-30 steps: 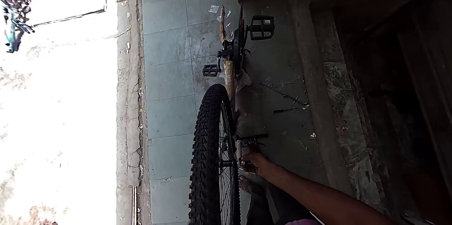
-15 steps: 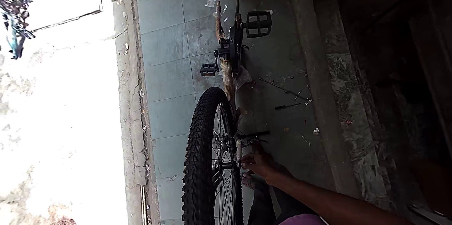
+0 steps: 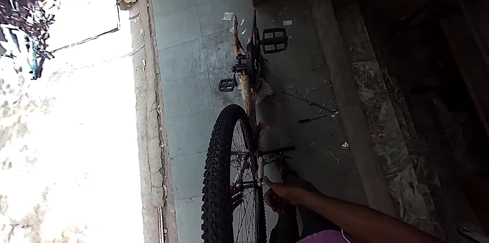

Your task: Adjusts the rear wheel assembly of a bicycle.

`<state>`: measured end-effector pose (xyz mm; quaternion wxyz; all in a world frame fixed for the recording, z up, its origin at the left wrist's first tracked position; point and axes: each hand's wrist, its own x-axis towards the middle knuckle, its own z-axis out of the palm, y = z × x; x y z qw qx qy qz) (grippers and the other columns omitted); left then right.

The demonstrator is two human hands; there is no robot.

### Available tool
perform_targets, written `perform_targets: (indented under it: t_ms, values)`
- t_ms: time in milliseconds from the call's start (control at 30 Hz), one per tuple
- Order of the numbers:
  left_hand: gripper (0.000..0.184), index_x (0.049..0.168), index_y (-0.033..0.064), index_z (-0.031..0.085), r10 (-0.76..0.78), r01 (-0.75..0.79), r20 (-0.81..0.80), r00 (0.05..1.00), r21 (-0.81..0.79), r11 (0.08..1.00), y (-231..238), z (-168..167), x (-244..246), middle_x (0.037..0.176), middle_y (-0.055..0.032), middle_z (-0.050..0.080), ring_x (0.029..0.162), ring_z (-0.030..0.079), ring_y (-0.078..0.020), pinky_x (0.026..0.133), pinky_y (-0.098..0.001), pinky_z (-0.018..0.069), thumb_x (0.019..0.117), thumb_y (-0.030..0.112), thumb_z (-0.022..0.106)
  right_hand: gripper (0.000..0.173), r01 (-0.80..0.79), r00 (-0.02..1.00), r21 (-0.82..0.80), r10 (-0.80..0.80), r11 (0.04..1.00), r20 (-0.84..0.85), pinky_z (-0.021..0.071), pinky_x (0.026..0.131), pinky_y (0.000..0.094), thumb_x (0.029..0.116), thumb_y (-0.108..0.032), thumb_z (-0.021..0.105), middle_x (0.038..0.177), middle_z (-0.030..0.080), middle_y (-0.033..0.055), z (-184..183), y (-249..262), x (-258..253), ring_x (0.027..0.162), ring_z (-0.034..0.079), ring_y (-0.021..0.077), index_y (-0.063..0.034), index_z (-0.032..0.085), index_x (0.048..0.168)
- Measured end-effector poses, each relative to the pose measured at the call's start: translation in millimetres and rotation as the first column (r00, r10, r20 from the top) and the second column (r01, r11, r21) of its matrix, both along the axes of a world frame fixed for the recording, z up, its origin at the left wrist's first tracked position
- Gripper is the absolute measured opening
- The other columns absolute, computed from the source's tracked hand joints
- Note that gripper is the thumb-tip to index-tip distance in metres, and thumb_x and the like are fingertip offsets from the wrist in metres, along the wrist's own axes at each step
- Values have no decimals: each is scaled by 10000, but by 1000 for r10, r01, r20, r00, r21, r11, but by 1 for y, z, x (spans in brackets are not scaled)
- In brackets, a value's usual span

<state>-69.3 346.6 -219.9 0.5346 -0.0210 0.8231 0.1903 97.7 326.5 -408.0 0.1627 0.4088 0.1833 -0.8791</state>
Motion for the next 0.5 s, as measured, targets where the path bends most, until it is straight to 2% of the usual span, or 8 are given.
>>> perform_targets:
  t_ms: [100, 167, 267, 300, 367, 433, 467, 500]
  values:
    - [425, 1288, -104, 546, 40, -41, 22, 999, 38, 998, -22, -40, -23, 1191, -253, 641, 1011, 654, -288, 844, -394, 537, 1117, 265, 422, 838, 162, 983, 36, -165, 986, 83, 572, 656, 372, 992, -771, 144, 834, 663, 62, -8, 5, -6, 698, 668, 197, -75, 603, 1071]
    - [414, 1264, -102, 571, 79, -79, 3, 997, 55, 995, -30, -58, -32, 1171, -250, 656, 1007, 664, -293, 840, -404, 550, 1106, 263, 459, 897, 41, 999, -22, -42, 999, -24, 557, 630, 372, 940, -838, 112, 780, 645, 46, -11, 3, -6, 668, 645, 185, -92, 609, 961]
    - [384, 1278, -101, 574, 104, -104, 33, 994, 6, 995, -16, -46, -32, 1203, -255, 652, 1015, 661, -286, 865, -401, 531, 1093, 225, 490, 915, 32, 997, 33, -34, 999, 75, 574, 701, 402, 968, -806, 146, 852, 683, 86, -4, 3, -8, 741, 681, 214, -43, 645, 1044]
    - [402, 1283, -134, 549, 48, -59, 127, 991, 79, 995, -21, -45, -39, 1205, -288, 636, 1016, 659, -301, 860, -409, 528, 1095, 215, 485, 833, 115, 982, 57, -122, 992, 142, 575, 696, 388, 1009, -748, 194, 847, 675, 80, -4, 3, -11, 732, 679, 208, -43, 632, 1069]
    - [477, 1209, -234, 516, -200, 67, 263, 944, 439, 896, -55, -90, -73, 1091, -372, 645, 916, 711, -332, 721, -395, 594, 1098, 229, 478, 743, 176, 974, 36, -179, 984, 140, 580, 646, 375, 1027, -717, 245, 779, 649, 63, -8, 7, -13, 668, 667, 202, -68, 606, 1012]
    - [438, 1303, -71, 564, 1, -37, 189, 982, 184, 982, -55, -95, -69, 1190, -240, 646, 1019, 660, -297, 864, -427, 540, 1093, 305, 486, 807, 70, 996, -11, -70, 997, 52, 575, 624, 366, 980, -790, 181, 722, 641, 47, -7, 3, -11, 641, 661, 192, -100, 592, 897]
    - [421, 1318, -28, 575, -30, -32, 222, 975, 271, 962, -75, -114, -84, 1182, -209, 662, 1011, 682, -277, 866, -413, 571, 1095, 317, 481, 841, 34, 998, 1, -34, 999, 47, 583, 652, 374, 967, -808, 169, 752, 661, 52, -5, 0, -12, 675, 678, 195, -96, 613, 921]
    - [416, 1304, -84, 551, -136, -36, 292, 947, 515, 857, -100, -140, -104, 1135, -274, 659, 953, 704, -303, 812, -419, 598, 1109, 267, 443, 842, 49, 994, 45, -53, 998, 95, 588, 677, 377, 979, -792, 194, 785, 681, 62, -3, -2, -14, 702, 692, 200, -77, 640, 969]
